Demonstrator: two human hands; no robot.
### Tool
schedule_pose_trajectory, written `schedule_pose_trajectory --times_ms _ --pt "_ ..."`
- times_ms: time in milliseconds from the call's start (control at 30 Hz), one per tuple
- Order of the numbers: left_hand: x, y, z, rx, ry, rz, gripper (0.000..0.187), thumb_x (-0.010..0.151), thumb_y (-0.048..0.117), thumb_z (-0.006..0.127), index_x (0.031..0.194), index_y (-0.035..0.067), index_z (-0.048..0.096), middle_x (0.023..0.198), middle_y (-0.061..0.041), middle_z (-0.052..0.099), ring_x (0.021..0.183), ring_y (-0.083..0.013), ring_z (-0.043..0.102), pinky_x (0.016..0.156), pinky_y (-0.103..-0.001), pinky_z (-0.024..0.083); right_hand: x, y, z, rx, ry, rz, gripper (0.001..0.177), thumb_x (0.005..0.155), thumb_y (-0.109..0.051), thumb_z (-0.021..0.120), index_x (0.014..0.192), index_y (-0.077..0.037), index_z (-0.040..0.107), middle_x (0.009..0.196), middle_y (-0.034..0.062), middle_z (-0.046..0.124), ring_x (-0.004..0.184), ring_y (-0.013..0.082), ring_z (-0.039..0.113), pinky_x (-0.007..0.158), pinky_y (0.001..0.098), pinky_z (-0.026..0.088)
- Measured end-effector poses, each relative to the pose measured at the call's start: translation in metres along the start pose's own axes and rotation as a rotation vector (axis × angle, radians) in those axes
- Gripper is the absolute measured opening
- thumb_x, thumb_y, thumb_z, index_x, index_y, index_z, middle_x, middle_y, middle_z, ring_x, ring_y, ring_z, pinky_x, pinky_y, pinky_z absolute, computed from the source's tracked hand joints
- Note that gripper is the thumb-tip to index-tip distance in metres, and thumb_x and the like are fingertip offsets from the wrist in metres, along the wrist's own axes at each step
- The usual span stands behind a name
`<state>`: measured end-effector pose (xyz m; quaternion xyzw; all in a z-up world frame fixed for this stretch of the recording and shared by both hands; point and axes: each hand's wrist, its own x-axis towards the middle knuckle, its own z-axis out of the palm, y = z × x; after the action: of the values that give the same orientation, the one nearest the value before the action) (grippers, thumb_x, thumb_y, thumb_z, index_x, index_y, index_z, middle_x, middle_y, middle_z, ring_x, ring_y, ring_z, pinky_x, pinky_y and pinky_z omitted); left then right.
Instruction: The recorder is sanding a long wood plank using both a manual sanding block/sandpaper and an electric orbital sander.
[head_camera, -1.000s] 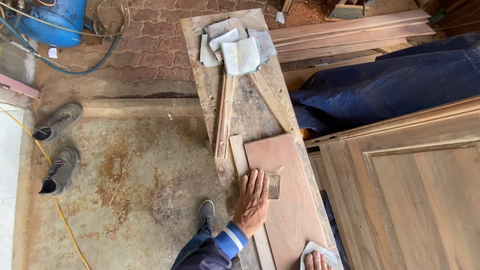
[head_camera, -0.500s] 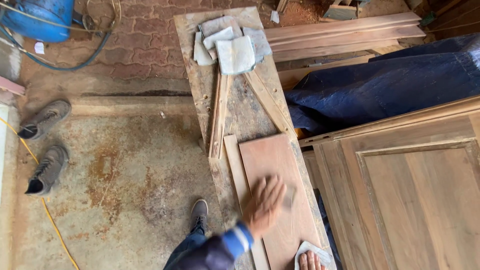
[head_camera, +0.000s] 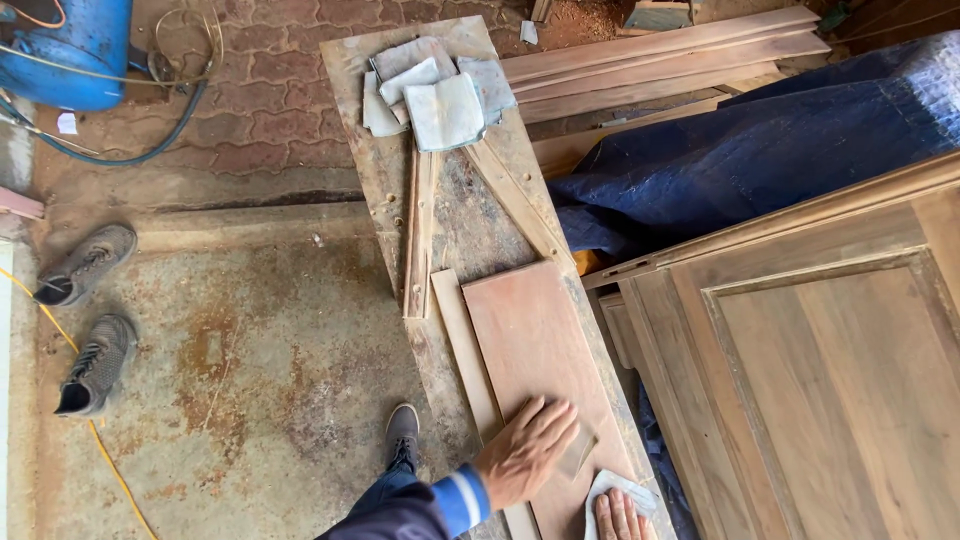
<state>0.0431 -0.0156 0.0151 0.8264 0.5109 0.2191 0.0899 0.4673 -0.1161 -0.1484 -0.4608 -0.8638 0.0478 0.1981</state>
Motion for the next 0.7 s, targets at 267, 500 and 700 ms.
schedule_pose_trajectory --times_ms 267,500,700 --pt "-0.044 -0.008 -0.002 -0.014 -0.015 0.195 0.081 0.088 0.051 0.062 0.153 0.003 0.049 0.164 -0.014 0.042 0.157 -0.0285 0.029 0.128 -0.05 0.018 0.242 -0.13 -0.081 0.049 -0.053 0.018 0.066 0.074 -0.011 0.056 0.139 -0.003 0.057 0.15 0.0206 0.051 0.145 0.0364 0.044 0.12 0.0505 0.029" --pt "-0.043 -0.011 0.032 -0.121 -0.026 0.206 0.078 0.095 0.054 0.058 0.153 0.002 0.049 0.163 -0.018 0.041 0.158 -0.0319 0.028 0.129 -0.055 0.017 0.468 -0.165 -0.039 0.035 -0.158 -0.188 0.061 0.088 -0.008 0.055 0.148 -0.002 0.05 0.157 0.0216 0.045 0.149 0.0356 0.038 0.124 0.0496 0.025" --pt "-0.05 -0.014 0.039 0.027 0.001 0.236 0.076 0.097 0.054 0.052 0.155 0.006 0.049 0.165 -0.011 0.043 0.158 -0.0285 0.029 0.129 -0.053 0.02 0.486 -0.178 -0.016 -0.041 -0.062 -0.116 0.058 0.093 -0.004 0.05 0.15 -0.008 0.05 0.16 0.0126 0.046 0.152 0.0318 0.039 0.126 0.0476 0.025"
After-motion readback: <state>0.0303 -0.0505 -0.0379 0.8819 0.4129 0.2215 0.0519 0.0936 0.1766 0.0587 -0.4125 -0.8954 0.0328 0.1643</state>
